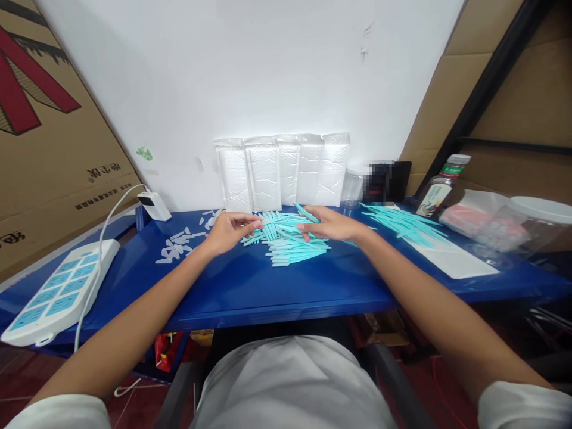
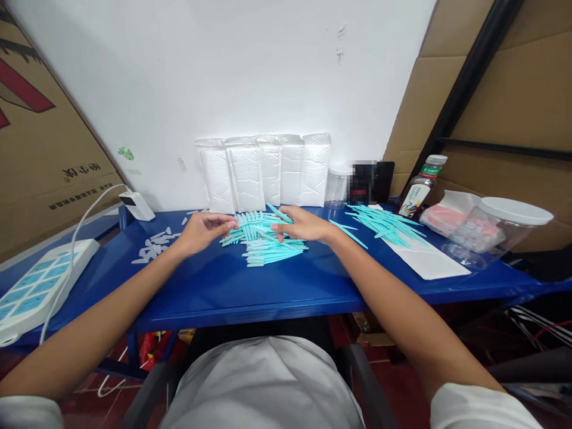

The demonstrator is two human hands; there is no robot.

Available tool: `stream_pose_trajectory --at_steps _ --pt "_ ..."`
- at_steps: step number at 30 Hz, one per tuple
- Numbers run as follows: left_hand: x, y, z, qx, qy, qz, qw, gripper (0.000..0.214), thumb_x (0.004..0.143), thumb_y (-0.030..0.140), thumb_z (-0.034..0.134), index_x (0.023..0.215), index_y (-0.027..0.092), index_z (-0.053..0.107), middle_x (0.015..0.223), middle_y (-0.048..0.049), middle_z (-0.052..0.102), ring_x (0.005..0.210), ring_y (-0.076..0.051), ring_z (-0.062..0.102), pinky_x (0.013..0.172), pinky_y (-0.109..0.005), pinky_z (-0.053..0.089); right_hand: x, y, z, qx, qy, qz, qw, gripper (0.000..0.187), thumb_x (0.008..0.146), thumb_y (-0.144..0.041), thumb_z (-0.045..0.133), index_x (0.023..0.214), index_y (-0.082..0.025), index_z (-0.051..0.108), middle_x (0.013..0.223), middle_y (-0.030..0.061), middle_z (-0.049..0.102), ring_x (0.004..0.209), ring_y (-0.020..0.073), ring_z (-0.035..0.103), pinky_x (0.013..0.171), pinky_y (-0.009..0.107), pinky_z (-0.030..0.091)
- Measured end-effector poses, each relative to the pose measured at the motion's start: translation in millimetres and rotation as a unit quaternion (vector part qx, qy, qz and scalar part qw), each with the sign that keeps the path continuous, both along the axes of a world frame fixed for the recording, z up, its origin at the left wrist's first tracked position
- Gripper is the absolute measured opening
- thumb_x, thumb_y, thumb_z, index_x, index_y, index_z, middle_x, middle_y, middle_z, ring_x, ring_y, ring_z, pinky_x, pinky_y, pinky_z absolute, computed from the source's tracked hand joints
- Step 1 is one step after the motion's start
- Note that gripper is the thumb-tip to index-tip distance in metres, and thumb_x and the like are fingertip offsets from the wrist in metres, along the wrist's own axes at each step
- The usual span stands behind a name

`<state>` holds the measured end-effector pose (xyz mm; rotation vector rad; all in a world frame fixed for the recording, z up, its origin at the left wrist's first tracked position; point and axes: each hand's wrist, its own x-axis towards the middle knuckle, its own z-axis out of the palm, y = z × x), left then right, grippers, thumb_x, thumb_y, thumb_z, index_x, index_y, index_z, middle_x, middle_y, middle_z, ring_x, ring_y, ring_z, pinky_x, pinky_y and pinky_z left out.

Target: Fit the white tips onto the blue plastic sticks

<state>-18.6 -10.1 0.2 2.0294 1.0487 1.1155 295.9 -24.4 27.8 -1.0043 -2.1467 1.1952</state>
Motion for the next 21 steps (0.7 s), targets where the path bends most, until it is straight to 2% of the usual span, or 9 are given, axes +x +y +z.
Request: stream_pose_trajectory --at_steps 5,11,16,21 --pt "2.6 -1.1 -4.6 0.005 -0.013 -0.010 1.000 0.042 0.082 0.051 0.081 0.101 0.014 0.084 0.089 -0.0113 0.081 0.068 -0.018 0.069 0.062 -0.028 0.057 -4.9 -1.8 0.7 -0.006 0.007 0.017 1.000 0.042 0.087 -0.056 0.072 0.097 -0.021 0.052 0.076 -0.0009 0.069 0.054 0.0094 0.041 0.049 0.024 0.030" --pt "9.0 -7.6 -1.8 0.005 -0.007 -0.009 1.000 0.039 0.080 0.050 0.082 0.099 0.015 0.086 0.088 -0.0107 0.081 0.067 -0.018 0.069 0.057 -0.027 0.053 -7.2 -5.7 3.2 -0.018 0.004 0.021 1.000 0.043 0.088 -0.055 0.072 0.100 -0.020 0.050 0.077 -0.0005 0.069 0.054 0.0086 0.040 0.049 0.024 0.030" --pt "13.9 -14.3 1.7 0.013 0.019 -0.008 1.000 0.035 0.079 0.049 0.083 0.095 0.018 0.087 0.093 -0.0108 0.082 0.080 -0.024 0.075 0.066 -0.030 0.057 -12.9 -3.6 -4.0 -0.029 0.005 0.043 0.999 0.044 0.087 -0.054 0.073 0.099 -0.021 0.047 0.077 -0.0002 0.069 0.050 0.0075 0.036 0.046 0.025 0.026" --pt "13.3 -15.7 0.2 -0.001 0.010 -0.026 1.000 0.031 0.078 0.047 0.085 0.090 0.018 0.086 0.092 -0.0109 0.082 0.080 -0.024 0.075 0.069 -0.031 0.057 -16.2 -1.1 -10.5 -0.040 0.026 0.080 0.996 0.042 0.088 -0.051 0.073 0.100 -0.021 0.046 0.078 0.0001 0.070 0.048 0.0063 0.032 0.044 0.024 0.023"
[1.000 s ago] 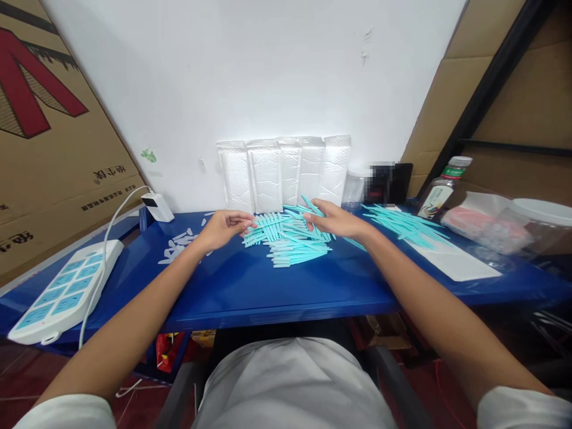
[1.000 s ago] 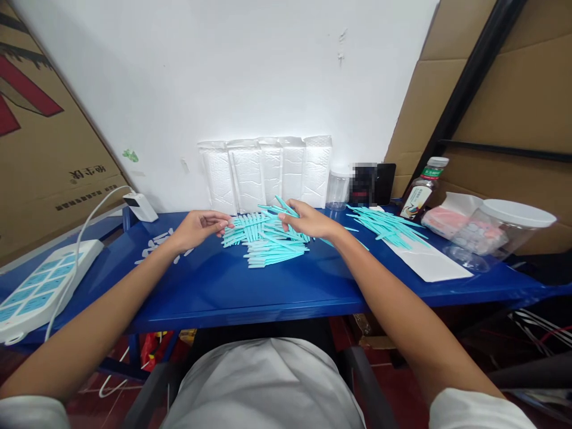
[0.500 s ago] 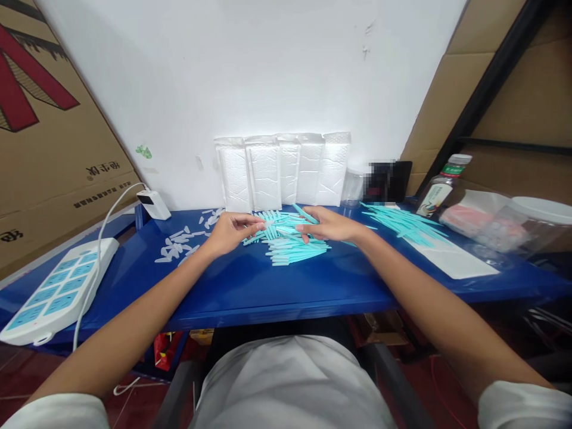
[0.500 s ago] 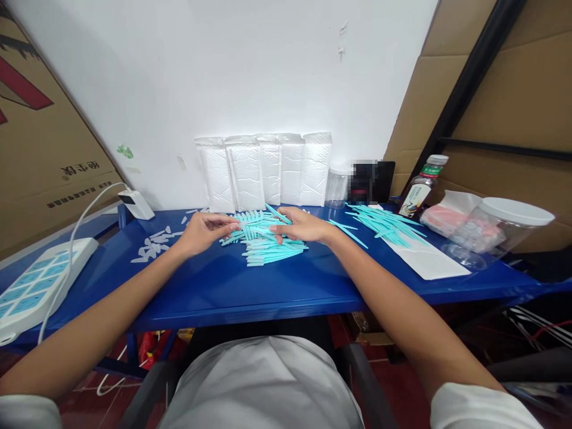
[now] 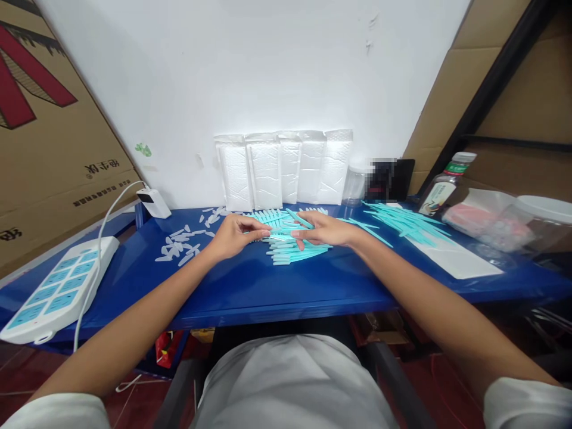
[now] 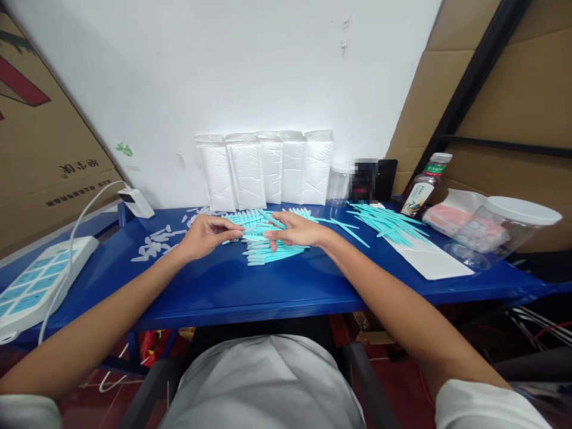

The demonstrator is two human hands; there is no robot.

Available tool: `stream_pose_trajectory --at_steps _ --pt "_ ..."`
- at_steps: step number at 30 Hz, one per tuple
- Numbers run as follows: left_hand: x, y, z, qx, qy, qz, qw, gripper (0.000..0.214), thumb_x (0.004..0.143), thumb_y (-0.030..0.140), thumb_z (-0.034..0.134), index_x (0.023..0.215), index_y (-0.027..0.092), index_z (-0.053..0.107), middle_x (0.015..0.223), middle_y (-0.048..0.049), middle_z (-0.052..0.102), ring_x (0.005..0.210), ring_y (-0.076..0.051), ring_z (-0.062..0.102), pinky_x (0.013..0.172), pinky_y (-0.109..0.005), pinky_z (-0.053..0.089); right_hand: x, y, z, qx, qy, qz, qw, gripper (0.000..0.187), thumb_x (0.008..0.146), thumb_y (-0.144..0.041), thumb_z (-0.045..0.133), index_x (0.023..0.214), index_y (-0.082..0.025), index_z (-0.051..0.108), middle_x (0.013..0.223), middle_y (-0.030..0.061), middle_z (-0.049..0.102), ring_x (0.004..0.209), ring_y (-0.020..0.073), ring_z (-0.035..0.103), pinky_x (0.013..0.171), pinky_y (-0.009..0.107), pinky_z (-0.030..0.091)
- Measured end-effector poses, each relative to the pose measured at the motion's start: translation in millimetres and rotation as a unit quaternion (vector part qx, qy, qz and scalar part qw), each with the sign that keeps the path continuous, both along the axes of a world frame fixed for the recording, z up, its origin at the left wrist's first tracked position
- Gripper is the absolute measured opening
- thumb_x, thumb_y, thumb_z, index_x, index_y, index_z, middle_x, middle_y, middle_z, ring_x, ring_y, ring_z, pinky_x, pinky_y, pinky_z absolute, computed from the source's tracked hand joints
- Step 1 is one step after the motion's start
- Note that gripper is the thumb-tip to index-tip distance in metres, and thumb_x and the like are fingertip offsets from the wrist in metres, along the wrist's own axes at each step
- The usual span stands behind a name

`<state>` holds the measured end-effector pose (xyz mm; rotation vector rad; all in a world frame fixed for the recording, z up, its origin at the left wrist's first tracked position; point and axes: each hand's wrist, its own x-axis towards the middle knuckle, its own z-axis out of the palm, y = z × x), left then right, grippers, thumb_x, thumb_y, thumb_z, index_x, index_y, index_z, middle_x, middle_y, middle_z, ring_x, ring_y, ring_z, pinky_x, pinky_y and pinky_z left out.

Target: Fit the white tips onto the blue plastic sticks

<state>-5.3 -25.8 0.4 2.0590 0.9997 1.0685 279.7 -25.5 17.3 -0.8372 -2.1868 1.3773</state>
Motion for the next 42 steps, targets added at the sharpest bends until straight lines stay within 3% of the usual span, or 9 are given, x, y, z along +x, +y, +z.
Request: stream_pose_trajectory --at_steps 6,13,19,24,28,32,35,38,42 --pt "2.5 1.2 0.7 -0.007 -0.006 0.003 1.000 0.033 0.077 0.048 0.085 0.089 0.017 0.086 0.090 -0.0114 0.082 0.079 -0.024 0.075 0.068 -0.032 0.058 -2.2 -2.3 2.9 0.008 -0.003 -0.004 1.000 0.042 0.087 -0.052 0.073 0.101 -0.020 0.049 0.079 0.0003 0.071 0.047 0.0062 0.033 0.044 0.025 0.025" --pt "-15.5 23.3 0.7 0.033 -0.029 0.074 0.996 0.043 0.078 0.053 0.083 0.096 0.014 0.084 0.092 -0.0121 0.082 0.081 -0.024 0.075 0.071 -0.032 0.058 15.5 4.4 10.1 0.061 -0.084 -0.063 0.993 0.047 0.091 -0.058 0.066 0.111 -0.017 0.059 0.084 0.0032 0.074 0.060 0.0121 0.050 0.057 0.026 0.038" --pt "-29.9 38.3 -14.9 0.085 0.009 0.158 0.984 0.037 0.084 0.051 0.078 0.096 0.016 0.084 0.096 -0.0112 0.082 0.087 -0.028 0.076 0.078 -0.037 0.058 49.3 30.4 7.0 0.182 -0.200 -0.155 0.950 0.032 0.095 -0.044 0.060 0.080 -0.017 0.065 0.081 0.0064 0.075 0.073 0.0185 0.060 0.074 0.030 0.043" --pt "-20.9 45.2 -30.6 0.169 0.112 0.143 0.969 0.031 0.090 0.049 0.072 0.093 0.021 0.084 0.099 -0.0095 0.082 0.092 -0.028 0.074 0.085 -0.040 0.056 56.4 38.4 7.2 0.228 -0.204 -0.205 0.930 0.039 0.095 -0.043 0.055 0.069 -0.016 0.067 0.076 0.0068 0.070 0.070 0.0185 0.056 0.072 0.030 0.041" --pt "-20.5 49.6 -27.0 0.227 0.176 0.093 0.953 0.030 0.090 0.049 0.070 0.095 0.023 0.083 0.106 -0.0089 0.081 0.103 -0.028 0.070 0.094 -0.041 0.053 52.3 36.5 8.7 0.240 -0.170 -0.211 0.932 0.039 0.094 -0.043 0.055 0.070 -0.016 0.069 0.077 0.0061 0.068 0.074 0.0192 0.058 0.073 0.029 0.041" --pt "-56.3 55.5 -2.5 0.227 0.224 0.177 0.931 0.040 0.093 0.052 0.062 0.111 0.021 0.081 0.098 -0.0098 0.080 0.092 -0.026 0.070 0.087 -0.038 0.051 49.6 34.0 11.1 0.241 -0.161 -0.218 0.932 0.036 0.093 -0.039 0.055 0.070 -0.016 0.069 0.078 0.0056 0.068 0.077 0.0191 0.059 0.075 0.029 0.042" --pt "-100.2 62.8 14.5 0.174 0.310 0.223 0.908 0.036 0.088 0.052 0.065 0.095 0.022 0.083 0.081 -0.0076 0.077 0.075 -0.024 0.068 0.072 -0.033 0.048 52.4 33.3 13.7 0.237 -0.173 -0.231 0.928 0.034 0.093 -0.037 0.054 0.071 -0.015 0.069 0.079 0.0056 0.067 0.074 0.0187 0.058 0.074 0.029 0.041" --pt "-129.7 68.6 20.4 0.153 0.330 0.259 0.895 0.032 0.083 0.051 0.068 0.087 0.023 0.082 0.073 -0.0067 0.074 0.069 -0.023 0.065 0.064 -0.031 0.043 58.1 33.3 16.1 0.232 -0.176 -0.239 0.926 0.032 0.093 -0.036 0.055 0.071 -0.016 0.069 0.080 0.0073 0.069 0.076 0.0204 0.059 0.075 0.031 0.041" --pt "-134.7 70.2 18.9 0.065 0.330 0.214 0.917 0.029 0.068 0.052 0.077 0.078 0.025 0.081 0.069 -0.0050 0.072 0.063 -0.022 0.063 0.059 -0.029 0.042 63.5 32.0 20.0 0.223 -0.172 -0.252 0.926 0.031 0.093 -0.033 0.055 0.072 -0.016 0.068 0.083 0.0089 0.071 0.080 0.0224 0.061 0.077 0.033 0.042"
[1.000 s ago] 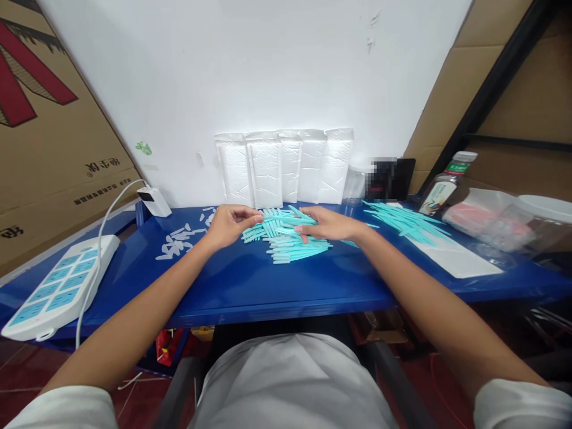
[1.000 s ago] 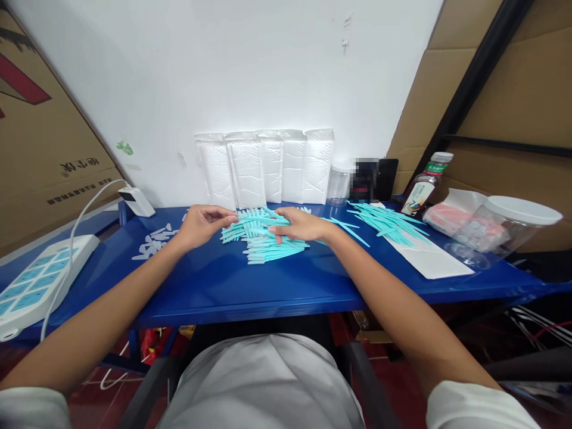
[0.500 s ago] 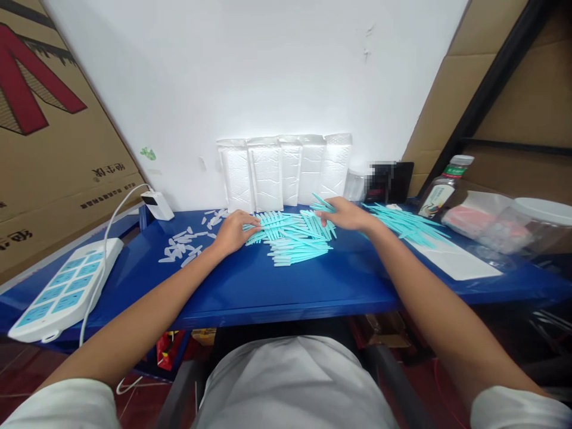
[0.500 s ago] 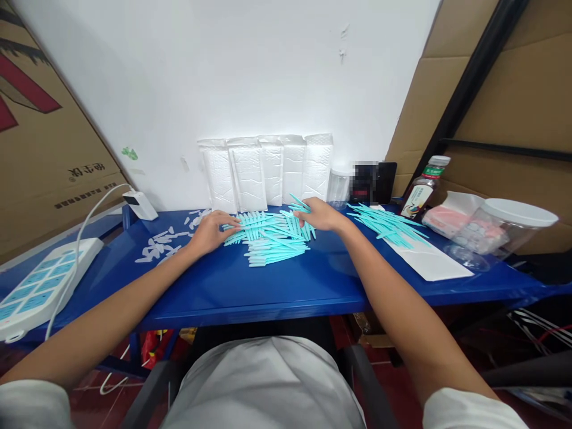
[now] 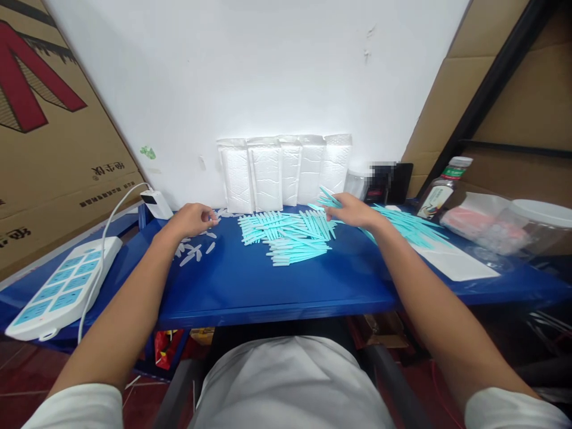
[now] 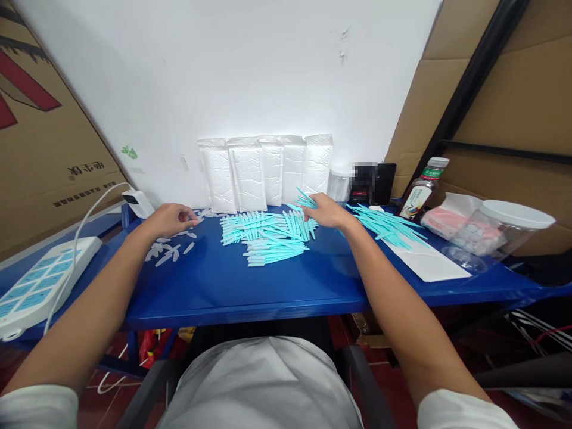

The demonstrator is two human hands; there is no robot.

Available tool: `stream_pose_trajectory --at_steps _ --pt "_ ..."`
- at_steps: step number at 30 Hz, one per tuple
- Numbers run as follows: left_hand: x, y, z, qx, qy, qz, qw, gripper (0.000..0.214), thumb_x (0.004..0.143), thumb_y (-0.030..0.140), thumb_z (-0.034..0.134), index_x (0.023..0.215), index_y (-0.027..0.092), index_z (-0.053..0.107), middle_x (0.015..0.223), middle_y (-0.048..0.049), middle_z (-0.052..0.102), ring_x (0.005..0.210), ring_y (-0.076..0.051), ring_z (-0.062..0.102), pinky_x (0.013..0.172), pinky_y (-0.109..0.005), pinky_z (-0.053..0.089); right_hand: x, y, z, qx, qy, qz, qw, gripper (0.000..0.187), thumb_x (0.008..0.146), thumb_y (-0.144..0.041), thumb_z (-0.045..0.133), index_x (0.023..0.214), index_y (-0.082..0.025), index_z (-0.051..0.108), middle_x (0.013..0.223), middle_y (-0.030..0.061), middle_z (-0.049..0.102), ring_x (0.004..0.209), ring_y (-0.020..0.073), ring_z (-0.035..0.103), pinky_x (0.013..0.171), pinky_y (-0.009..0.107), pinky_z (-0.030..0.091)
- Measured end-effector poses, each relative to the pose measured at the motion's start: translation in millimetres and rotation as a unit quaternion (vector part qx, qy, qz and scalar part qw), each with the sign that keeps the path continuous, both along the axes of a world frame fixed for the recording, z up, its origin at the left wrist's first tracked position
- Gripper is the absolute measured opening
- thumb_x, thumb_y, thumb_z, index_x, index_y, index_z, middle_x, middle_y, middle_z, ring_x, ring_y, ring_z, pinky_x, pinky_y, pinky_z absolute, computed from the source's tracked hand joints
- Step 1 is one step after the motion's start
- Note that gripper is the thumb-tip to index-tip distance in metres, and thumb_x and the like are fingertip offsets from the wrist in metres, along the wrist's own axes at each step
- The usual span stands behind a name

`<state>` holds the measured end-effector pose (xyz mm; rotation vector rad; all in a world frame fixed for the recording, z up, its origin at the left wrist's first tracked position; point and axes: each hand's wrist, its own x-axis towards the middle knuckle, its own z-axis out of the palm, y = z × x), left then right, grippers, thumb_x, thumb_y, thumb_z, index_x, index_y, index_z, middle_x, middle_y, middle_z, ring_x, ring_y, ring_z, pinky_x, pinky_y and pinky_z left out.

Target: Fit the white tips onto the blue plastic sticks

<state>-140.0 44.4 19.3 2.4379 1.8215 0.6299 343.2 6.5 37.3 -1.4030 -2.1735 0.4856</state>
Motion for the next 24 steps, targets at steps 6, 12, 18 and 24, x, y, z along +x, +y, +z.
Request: stream_pose_trajectory --at_steps 6,12,18,24 --pt "-3.3 -1.2 -1.1 -0.189 -0.023 -0.048 0.981 0.042 0.051 0.055 0.086 0.080 0.026 0.081 0.078 -0.0047 0.074 0.068 -0.022 0.066 0.059 -0.026 0.046 0.5 -2.1 3.4 -0.006 -0.002 -0.026 1.000 0.029 0.091 -0.031 0.058 0.069 -0.016 0.068 0.083 0.0106 0.071 0.079 0.0233 0.061 0.077 0.034 0.042" --pt "0.6 -1.6 -6.0 -0.201 -0.018 -0.036 0.979 0.041 0.055 0.061 0.082 0.070 0.024 0.074 0.074 -0.0076 0.075 0.065 -0.022 0.064 0.057 -0.028 0.044 1.8 -3.2 2.7 -0.015 -0.009 -0.011 1.000 0.035 0.092 -0.041 0.060 0.071 -0.015 0.072 0.084 0.0102 0.071 0.080 0.0232 0.061 0.077 0.034 0.042" --pt "34.1 -11.0 -2.8 -0.060 -0.140 -0.072 0.986 0.047 0.067 0.060 0.079 0.092 0.020 0.078 0.079 -0.0065 0.071 0.069 -0.019 0.062 0.065 -0.028 0.048 0.5 -10.7 6.0 -0.028 0.045 0.047 0.998 0.046 0.091 -0.058 0.062 0.080 -0.015 0.076 0.090 0.0087 0.070 0.076 0.0191 0.055 0.071 0.031 0.042" --pt "96.7 -37.5 -12.8 -0.080 -0.401 -0.153 0.900 0.059 0.072 0.059 0.085 0.111 0.015 0.077 0.098 -0.0127 0.078 0.084 -0.023 0.074 0.077 -0.035 0.059 -16.3 -25.0 8.2 -0.036 0.106 0.093 0.989 0.048 0.088 -0.062 0.064 0.085 -0.017 0.077 0.097 0.0067 0.068 0.062 0.0119 0.043 0.058 0.029 0.036"
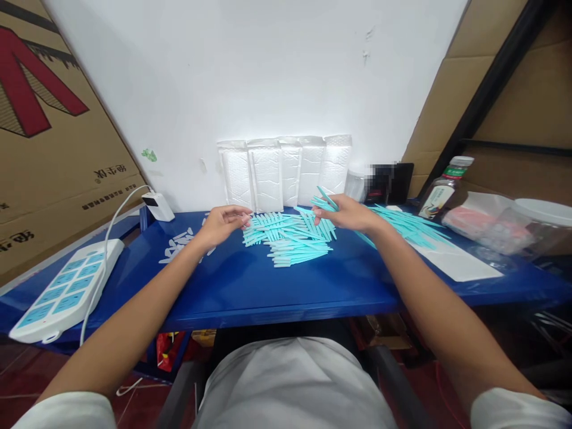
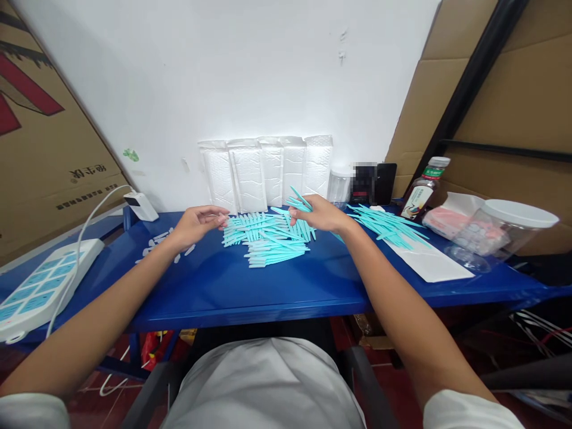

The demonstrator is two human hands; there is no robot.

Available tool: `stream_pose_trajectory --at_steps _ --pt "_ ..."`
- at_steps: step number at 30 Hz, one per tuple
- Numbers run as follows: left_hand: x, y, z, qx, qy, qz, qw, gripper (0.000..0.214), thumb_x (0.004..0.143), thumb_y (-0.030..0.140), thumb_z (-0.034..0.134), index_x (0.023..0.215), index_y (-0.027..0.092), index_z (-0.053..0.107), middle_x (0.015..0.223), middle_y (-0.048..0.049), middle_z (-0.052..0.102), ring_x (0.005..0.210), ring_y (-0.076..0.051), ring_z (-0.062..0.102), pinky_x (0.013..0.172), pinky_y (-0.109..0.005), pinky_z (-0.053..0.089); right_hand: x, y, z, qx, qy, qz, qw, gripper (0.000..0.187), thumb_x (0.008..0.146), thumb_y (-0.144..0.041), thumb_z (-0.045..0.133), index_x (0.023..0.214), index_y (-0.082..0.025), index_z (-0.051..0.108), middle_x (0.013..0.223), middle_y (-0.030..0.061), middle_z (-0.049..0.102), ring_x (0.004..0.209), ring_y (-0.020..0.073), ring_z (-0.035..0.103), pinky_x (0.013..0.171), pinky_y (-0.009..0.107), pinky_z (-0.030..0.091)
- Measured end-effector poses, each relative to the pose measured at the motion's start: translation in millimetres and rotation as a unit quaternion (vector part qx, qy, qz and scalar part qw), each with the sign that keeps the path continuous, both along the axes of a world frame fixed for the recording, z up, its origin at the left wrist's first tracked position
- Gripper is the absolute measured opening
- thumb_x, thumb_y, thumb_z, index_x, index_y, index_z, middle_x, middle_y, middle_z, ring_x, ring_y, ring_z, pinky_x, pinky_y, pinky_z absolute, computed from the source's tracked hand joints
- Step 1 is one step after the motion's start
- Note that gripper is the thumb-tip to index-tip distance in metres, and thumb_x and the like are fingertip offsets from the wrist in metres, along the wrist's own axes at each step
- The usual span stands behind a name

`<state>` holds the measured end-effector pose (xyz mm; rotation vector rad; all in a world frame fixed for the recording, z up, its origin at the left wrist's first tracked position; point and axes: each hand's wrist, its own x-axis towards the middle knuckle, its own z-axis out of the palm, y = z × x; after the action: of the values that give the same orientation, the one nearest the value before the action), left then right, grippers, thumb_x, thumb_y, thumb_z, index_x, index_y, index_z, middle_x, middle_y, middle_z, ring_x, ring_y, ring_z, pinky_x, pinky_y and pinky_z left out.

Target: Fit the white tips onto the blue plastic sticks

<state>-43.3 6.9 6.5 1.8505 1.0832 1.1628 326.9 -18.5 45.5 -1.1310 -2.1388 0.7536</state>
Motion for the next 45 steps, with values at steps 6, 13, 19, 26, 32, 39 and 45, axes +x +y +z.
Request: stream_pose_trajectory --at_steps 6,13,19,26,32,39,45 --pt "30.6 -16.9 -9.3 0.019 -0.043 0.029 0.998 0.050 0.069 0.053 0.090 0.098 0.014 0.081 0.092 -0.0145 0.081 0.080 -0.026 0.076 0.071 -0.037 0.062 -21.3 -8.9 -4.6 -0.016 0.000 0.046 0.999 0.050 0.090 -0.063 0.063 0.085 -0.015 0.077 0.093 0.0068 0.071 0.063 0.0125 0.046 0.059 0.027 0.036" --pt "37.4 -21.2 -12.5 0.024 -0.048 0.039 0.998 0.045 0.070 0.052 0.089 0.092 0.013 0.081 0.087 -0.0133 0.081 0.075 -0.025 0.075 0.065 -0.034 0.060 -30.8 -9.9 -10.0 0.020 0.020 0.067 0.997 0.045 0.093 -0.058 0.062 0.084 -0.016 0.077 0.095 0.0079 0.076 0.091 0.0233 0.065 0.085 0.033 0.046" --pt "45.3 -27.3 -12.9 0.005 -0.053 0.043 0.998 0.045 0.075 0.058 0.084 0.082 0.014 0.078 0.085 -0.0135 0.081 0.075 -0.024 0.074 0.066 -0.033 0.058 -34.2 -7.6 -16.6 0.004 0.055 0.069 0.996 0.044 0.089 -0.056 0.069 0.105 -0.015 0.074 0.085 0.0069 0.078 0.093 0.0267 0.071 0.088 0.038 0.051" --pt "50.8 -29.5 -15.9 -0.046 -0.118 0.004 0.992 0.043 0.077 0.057 0.084 0.084 0.016 0.074 0.085 -0.0122 0.081 0.077 -0.021 0.073 0.067 -0.031 0.056 -37.2 -8.2 -17.7 0.000 0.062 0.065 0.996 0.042 0.088 -0.053 0.071 0.106 -0.015 0.075 0.085 0.0068 0.078 0.086 0.0259 0.073 0.081 0.037 0.053" --pt "49.0 -27.6 -16.9 -0.058 -0.129 0.002 0.990 0.045 0.076 0.058 0.085 0.086 0.016 0.073 0.085 -0.0122 0.081 0.079 -0.022 0.074 0.067 -0.031 0.055 -34.7 -7.9 -14.9 0.012 0.083 0.051 0.995 0.040 0.087 -0.051 0.073 0.104 -0.014 0.074 0.082 0.0069 0.078 0.088 0.0259 0.074 0.085 0.038 0.053" --pt "52.8 -29.7 -17.6 -0.067 -0.130 -0.012 0.989 0.043 0.075 0.055 0.086 0.085 0.015 0.072 0.084 -0.0115 0.080 0.075 -0.021 0.073 0.066 -0.030 0.054 -37.6 -9.8 -16.2 -0.001 0.070 0.074 0.995 0.044 0.088 -0.052 0.072 0.107 -0.013 0.077 0.083 0.0076 0.079 0.086 0.0261 0.074 0.082 0.037 0.054" --pt "61.3 -35.7 -19.7 -0.072 -0.139 -0.019 0.987 0.044 0.071 0.054 0.089 0.083 0.015 0.074 0.080 -0.0098 0.079 0.068 -0.018 0.068 0.062 -0.028 0.051 -47.6 -9.3 -24.3 -0.028 0.113 0.082 0.990 0.046 0.083 -0.053 0.078 0.105 -0.013 0.077 0.085 0.0085 0.080 0.087 0.0267 0.075 0.082 0.038 0.057"
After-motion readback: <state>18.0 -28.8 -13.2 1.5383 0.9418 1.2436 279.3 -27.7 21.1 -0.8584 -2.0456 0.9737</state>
